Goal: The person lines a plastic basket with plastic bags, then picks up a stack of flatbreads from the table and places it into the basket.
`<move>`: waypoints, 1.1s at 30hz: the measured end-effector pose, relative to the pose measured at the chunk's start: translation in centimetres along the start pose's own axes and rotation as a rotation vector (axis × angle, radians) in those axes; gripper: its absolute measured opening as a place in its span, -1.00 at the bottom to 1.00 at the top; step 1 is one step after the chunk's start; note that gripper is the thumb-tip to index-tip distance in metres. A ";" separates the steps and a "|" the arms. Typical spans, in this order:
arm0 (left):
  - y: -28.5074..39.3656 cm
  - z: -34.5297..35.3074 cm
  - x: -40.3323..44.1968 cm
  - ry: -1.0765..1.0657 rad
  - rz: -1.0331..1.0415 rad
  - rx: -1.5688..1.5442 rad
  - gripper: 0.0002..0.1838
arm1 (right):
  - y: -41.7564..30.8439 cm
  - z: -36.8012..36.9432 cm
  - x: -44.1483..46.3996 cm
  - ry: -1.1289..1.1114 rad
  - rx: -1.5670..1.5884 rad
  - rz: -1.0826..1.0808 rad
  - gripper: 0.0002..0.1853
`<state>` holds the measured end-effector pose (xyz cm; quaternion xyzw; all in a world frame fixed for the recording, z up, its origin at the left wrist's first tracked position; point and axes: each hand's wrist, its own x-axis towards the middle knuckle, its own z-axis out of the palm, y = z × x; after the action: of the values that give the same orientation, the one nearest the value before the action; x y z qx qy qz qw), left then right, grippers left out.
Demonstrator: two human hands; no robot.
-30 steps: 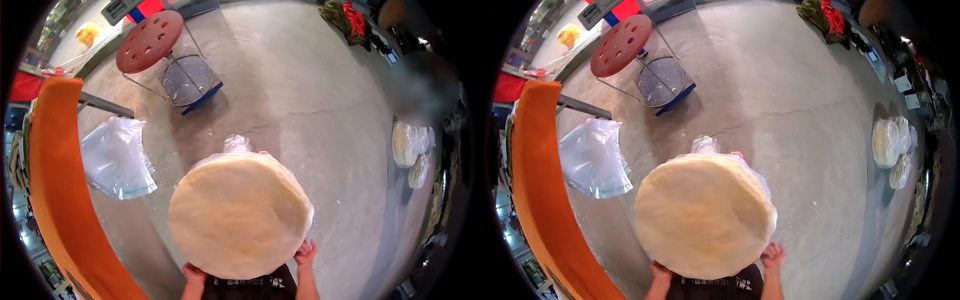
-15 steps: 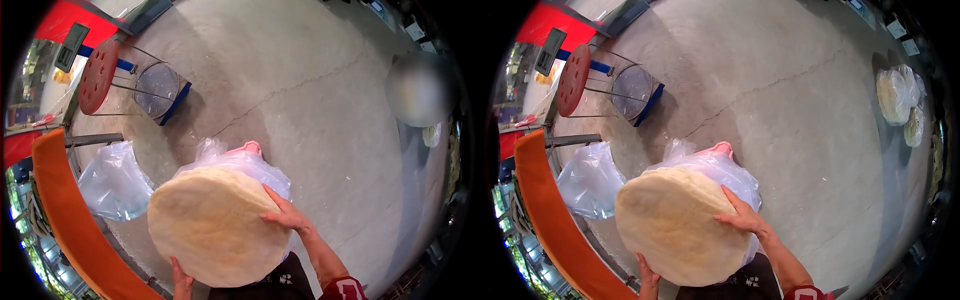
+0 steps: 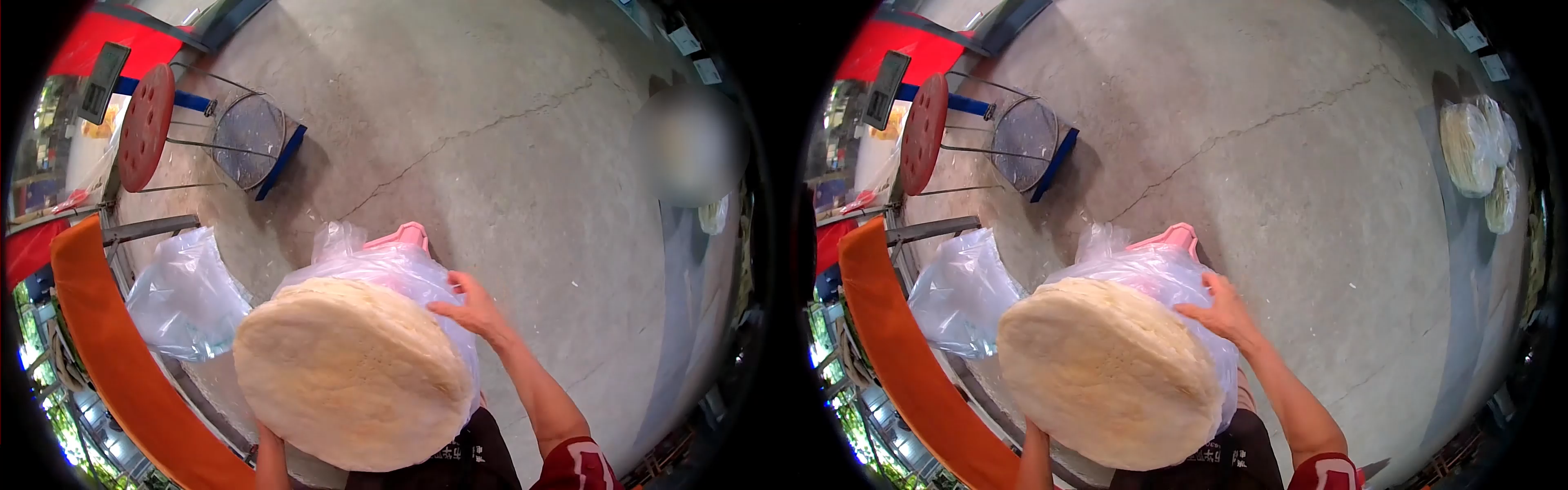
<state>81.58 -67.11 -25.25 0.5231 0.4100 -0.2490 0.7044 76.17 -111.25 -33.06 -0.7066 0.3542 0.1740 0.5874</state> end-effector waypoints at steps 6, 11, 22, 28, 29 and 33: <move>2.5 -1.1 2.4 -0.011 -0.073 0.142 -0.45 | -1.9 0.8 -1.5 0.161 0.234 -0.167 -0.85; 4.0 -1.6 6.1 -0.037 -0.144 0.333 -0.54 | -3.1 0.5 -2.5 0.264 0.354 -0.167 -0.87; 9.4 1.2 8.6 -0.107 0.272 0.286 -0.79 | -6.6 -0.2 0.3 -0.062 0.753 -0.182 -0.93; 11.7 9.2 13.9 -0.198 -0.094 0.977 -0.72 | -7.3 2.0 3.8 -0.315 0.239 0.163 -0.81; 12.1 9.9 14.4 -0.324 -0.161 1.093 -0.66 | -7.4 2.2 3.5 -0.232 0.263 0.088 -0.82; 13.1 10.7 14.4 -0.341 0.065 0.911 -0.68 | -7.6 2.5 0.9 0.087 0.157 -0.235 -0.85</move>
<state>103.00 -71.76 -29.12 0.7426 0.1217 -0.4633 0.4681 82.56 -108.68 -28.89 -0.7019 0.3068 0.0452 0.6412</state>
